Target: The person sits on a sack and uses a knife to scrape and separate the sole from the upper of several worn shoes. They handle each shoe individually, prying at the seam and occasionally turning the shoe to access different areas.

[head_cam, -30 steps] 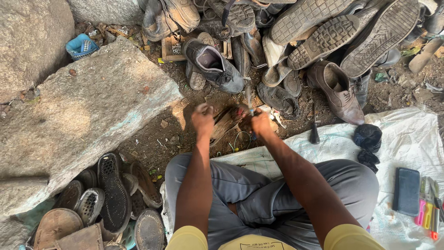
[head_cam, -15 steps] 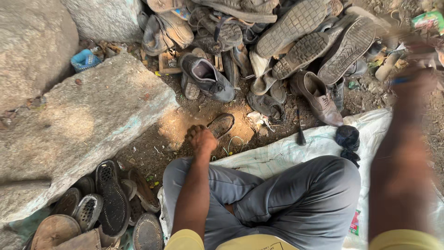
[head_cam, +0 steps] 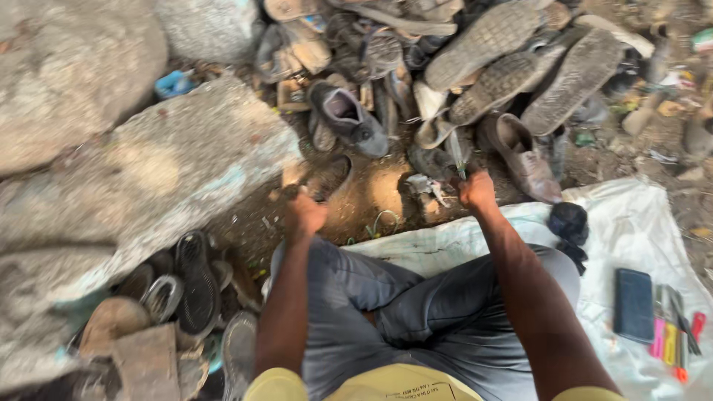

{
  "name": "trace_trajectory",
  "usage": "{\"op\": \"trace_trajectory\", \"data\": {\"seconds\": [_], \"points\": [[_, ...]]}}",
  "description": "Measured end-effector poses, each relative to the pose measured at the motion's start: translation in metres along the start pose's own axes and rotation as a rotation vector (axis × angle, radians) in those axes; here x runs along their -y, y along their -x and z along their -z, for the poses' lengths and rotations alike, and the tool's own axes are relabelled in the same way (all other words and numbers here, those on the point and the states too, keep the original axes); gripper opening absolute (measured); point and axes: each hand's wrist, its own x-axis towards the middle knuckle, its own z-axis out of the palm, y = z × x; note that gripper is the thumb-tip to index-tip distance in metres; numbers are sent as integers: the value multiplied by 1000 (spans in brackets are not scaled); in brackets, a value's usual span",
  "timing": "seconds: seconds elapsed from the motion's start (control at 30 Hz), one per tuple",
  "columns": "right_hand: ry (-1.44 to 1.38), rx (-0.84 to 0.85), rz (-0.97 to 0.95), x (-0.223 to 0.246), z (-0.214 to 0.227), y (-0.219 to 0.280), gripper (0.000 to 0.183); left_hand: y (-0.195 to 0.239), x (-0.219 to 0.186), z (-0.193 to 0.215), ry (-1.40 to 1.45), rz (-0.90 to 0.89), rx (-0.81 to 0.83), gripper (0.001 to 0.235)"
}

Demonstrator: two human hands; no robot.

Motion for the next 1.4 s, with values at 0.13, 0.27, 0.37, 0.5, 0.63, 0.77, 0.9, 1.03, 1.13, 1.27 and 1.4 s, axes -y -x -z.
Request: {"op": "trace_trajectory", "data": {"seconds": [0.13, 0.27, 0.37, 0.5, 0.63, 0.77, 0.9, 1.03, 1.13, 1.27, 1.4], "points": [[55, 160, -143, 10, -8, -5, 49, 52, 114, 71, -618, -371, -14, 36], [209, 335, -161, 11, -12, -14, 58, 159, 218, 145, -126, 134, -245, 77], [139, 367, -176, 26, -12, -15, 54, 231, 287, 166, -374, 255, -434, 82], [111, 405, -148, 54, 3, -17, 51, 272, 368, 140, -322, 394, -588, 89], [123, 445, -162, 72, 24, -13, 49, 256, 390, 125, -518, 485, -598, 85], [128, 462, -162, 80, 35, -11, 50, 222, 319, 132, -682, 256, -888, 71], [142, 450, -91, 69, 30, -4, 32, 165, 168, 112, -321, -335, -925, 52], [102, 388, 63, 58, 32, 10, 30, 83, 0, 56, 325, -676, -138, 50], [24, 416, 113, 61, 46, 12, 27, 14, -75, 23, -360, -918, -357, 59], [15, 420, 144, 69, 57, 5, 35, -107, -136, -16, -973, -784, -439, 49], [13, 460, 62, 79, 63, -4, 37, -165, -139, -16, -1198, -617, -233, 43]]}}
